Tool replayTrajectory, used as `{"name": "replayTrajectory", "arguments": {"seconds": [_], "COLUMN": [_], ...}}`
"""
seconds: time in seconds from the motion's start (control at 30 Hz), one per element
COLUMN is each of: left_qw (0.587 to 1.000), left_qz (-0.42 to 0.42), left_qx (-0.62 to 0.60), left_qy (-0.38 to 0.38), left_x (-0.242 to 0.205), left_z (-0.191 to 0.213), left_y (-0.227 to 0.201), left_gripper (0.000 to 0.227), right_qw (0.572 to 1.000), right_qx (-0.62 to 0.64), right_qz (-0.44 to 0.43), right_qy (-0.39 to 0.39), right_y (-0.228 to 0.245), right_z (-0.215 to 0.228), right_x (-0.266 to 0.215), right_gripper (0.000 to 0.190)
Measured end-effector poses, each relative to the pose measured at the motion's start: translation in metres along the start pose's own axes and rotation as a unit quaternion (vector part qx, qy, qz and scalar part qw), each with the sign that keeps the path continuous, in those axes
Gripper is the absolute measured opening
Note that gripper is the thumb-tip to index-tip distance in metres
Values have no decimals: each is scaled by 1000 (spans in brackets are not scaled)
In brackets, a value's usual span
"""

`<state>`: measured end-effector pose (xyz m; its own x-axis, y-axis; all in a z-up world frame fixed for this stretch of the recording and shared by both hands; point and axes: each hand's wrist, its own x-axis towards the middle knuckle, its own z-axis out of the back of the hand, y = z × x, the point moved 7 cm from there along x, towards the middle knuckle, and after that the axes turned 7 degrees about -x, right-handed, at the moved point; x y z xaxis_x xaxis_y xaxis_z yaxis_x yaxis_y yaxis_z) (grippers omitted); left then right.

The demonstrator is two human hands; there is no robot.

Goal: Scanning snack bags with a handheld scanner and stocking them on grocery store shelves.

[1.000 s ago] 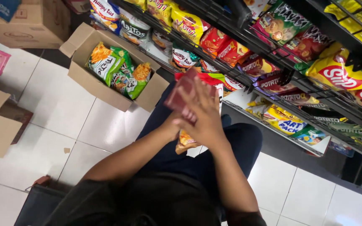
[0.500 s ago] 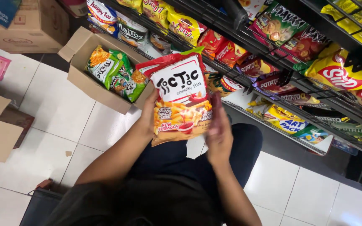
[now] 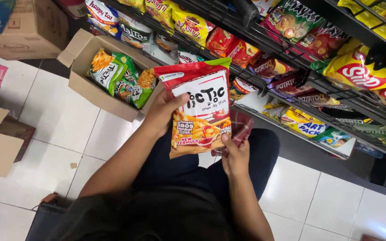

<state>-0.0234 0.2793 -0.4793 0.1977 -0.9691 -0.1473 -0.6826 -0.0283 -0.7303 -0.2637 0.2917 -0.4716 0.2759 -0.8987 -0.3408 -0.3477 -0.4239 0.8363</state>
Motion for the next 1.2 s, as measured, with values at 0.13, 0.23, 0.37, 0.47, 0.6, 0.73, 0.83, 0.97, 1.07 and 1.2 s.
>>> {"name": "replayTrajectory", "arguments": {"seconds": [0.13,0.23,0.37,0.47,0.6,0.73,0.83,0.97,1.07,1.2], "left_qw": [996,995,997,989,974,946,934,952,954,959], "left_qz": [68,76,72,47,74,154,216,226,222,208], "left_qx": [-46,17,-12,-132,-209,-251,-249,-193,-193,-189], "left_qy": [-26,-68,9,51,38,132,137,71,61,43], "left_x": [7,3,-14,-21,-15,-31,-34,-33,-24,-16], "left_z": [-3,-7,-26,-14,6,-22,-39,-59,-62,-52], "left_y": [4,0,10,42,64,76,90,57,45,38], "left_gripper": [73,84,106,110,108,104,99,86,86,86], "right_qw": [998,973,853,745,787,908,820,704,666,594], "right_qx": [-35,-140,-390,-481,-447,-307,-470,-625,-646,-659], "right_qz": [52,172,345,449,405,274,309,302,325,399], "right_qy": [-33,-62,-25,111,133,84,107,152,183,233], "right_y": [22,49,51,71,68,79,80,60,56,40], "right_z": [-9,-18,-12,-64,-53,-47,-80,-106,-118,-129], "right_x": [-4,-14,-28,-52,-40,4,15,10,-1,-22], "right_gripper": [53,57,64,48,42,54,61,76,85,80]}}
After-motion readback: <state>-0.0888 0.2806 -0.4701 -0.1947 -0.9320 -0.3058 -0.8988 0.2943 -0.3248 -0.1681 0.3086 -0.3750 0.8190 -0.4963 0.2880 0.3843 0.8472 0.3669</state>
